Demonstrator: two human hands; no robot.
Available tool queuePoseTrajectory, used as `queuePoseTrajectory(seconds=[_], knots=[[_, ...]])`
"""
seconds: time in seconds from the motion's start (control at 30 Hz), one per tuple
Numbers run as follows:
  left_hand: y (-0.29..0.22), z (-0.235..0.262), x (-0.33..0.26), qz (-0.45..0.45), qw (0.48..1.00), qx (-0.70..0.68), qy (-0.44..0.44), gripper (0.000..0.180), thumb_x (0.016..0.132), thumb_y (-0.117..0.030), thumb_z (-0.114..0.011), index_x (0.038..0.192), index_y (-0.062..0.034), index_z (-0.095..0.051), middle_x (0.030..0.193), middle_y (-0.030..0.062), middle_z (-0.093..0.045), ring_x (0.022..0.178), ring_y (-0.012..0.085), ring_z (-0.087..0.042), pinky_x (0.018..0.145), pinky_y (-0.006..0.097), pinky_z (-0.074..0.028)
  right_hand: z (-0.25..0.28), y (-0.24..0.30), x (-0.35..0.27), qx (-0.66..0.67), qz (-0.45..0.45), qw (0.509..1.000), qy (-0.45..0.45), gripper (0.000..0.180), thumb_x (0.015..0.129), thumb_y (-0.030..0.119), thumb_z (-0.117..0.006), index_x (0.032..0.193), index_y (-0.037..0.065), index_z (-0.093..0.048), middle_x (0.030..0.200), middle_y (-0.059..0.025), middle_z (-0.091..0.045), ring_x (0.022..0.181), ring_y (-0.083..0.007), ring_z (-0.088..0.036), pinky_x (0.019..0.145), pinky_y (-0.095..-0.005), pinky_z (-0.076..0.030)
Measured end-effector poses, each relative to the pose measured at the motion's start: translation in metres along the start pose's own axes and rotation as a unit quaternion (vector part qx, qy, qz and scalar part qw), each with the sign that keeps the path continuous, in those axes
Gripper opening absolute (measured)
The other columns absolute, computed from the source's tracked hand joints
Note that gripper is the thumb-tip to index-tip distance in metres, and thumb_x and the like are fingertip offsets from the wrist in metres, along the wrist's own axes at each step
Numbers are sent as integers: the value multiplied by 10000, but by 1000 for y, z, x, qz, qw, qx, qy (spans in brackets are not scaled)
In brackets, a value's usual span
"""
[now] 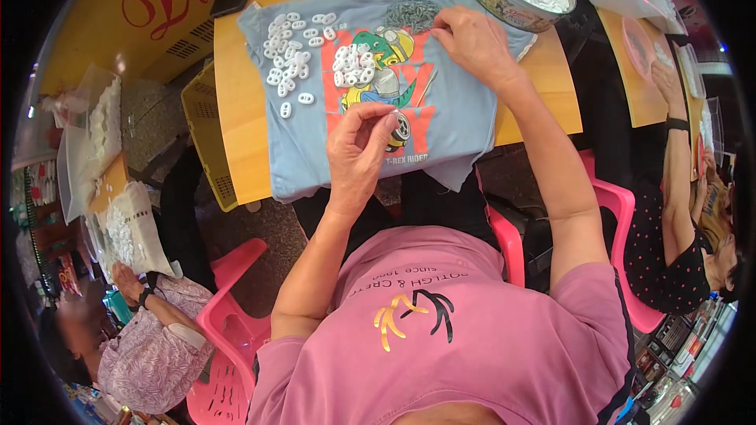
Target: Sorting white plastic buttons or fasteners for garment production.
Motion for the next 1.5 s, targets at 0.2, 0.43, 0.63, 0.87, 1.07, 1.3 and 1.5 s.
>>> queuePoseTrajectory(seconds=[0.2,0.43,0.63,0.87,1.07,1.3,1.5], knots=[[-6,1,1,12,1000,-18,-19,116,932,-50,-623,1040,-5,-621,925,16,-660,820,63,-614,724,203,-499,-1,-1,18,-31,17,990,133,177,827,169,-601,895,17,-663,864,-164,-675,850,-356,-641,763,-435,-501],[-21,6,8,51,994,-87,-32,167,932,-95,-632,1045,20,-587,933,115,-698,782,132,-672,700,253,-538,10,1,2,14,67,997,37,158,812,134,-601,886,-3,-628,807,-161,-653,757,-318,-638,705,-396,-500],[-23,8,9,87,976,-197,-43,230,918,-68,-641,1108,39,-569,979,153,-684,813,171,-679,741,286,-555,15,30,-27,279,8,958,63,201,903,89,-596,1075,-1,-650,856,-68,-660,712,-114,-619,661,-260,-495],[-27,0,1,103,971,-212,-30,204,907,-89,-665,1064,27,-608,955,123,-686,797,150,-662,730,270,-543,13,73,-66,596,-71,792,112,210,941,119,-619,1094,-21,-652,916,-42,-657,691,-84,-587,666,-226,-495],[-33,-1,-3,64,981,-180,-23,184,887,-115,-701,1009,7,-635,890,64,-679,741,100,-620,677,231,-496,4,84,-79,694,-124,700,116,178,944,163,-632,1042,16,-655,831,-7,-622,656,-61,-549,614,-209,-471],[-37,-2,-6,55,983,-172,-31,197,875,-117,-716,1003,9,-634,877,58,-673,746,102,-624,682,225,-504,5,93,-85,709,-129,682,122,154,956,190,-620,995,42,-632,758,15,-585,647,-59,-541,584,-210,-458],[-40,-3,-7,51,984,-170,-29,190,873,-112,-716,991,13,-634,869,55,-666,747,103,-625,686,226,-508,5,93,-85,704,-123,689,120,162,962,189,-610,999,31,-624,756,10,-585,641,-57,-544,574,-223,-475]])
Point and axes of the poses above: each hand's wrist, its own x-axis towards the middle knuckle, its own z-axis out of the back of the hand, y = z × x, the point moved 4 cm from there along x, towards the middle knuckle
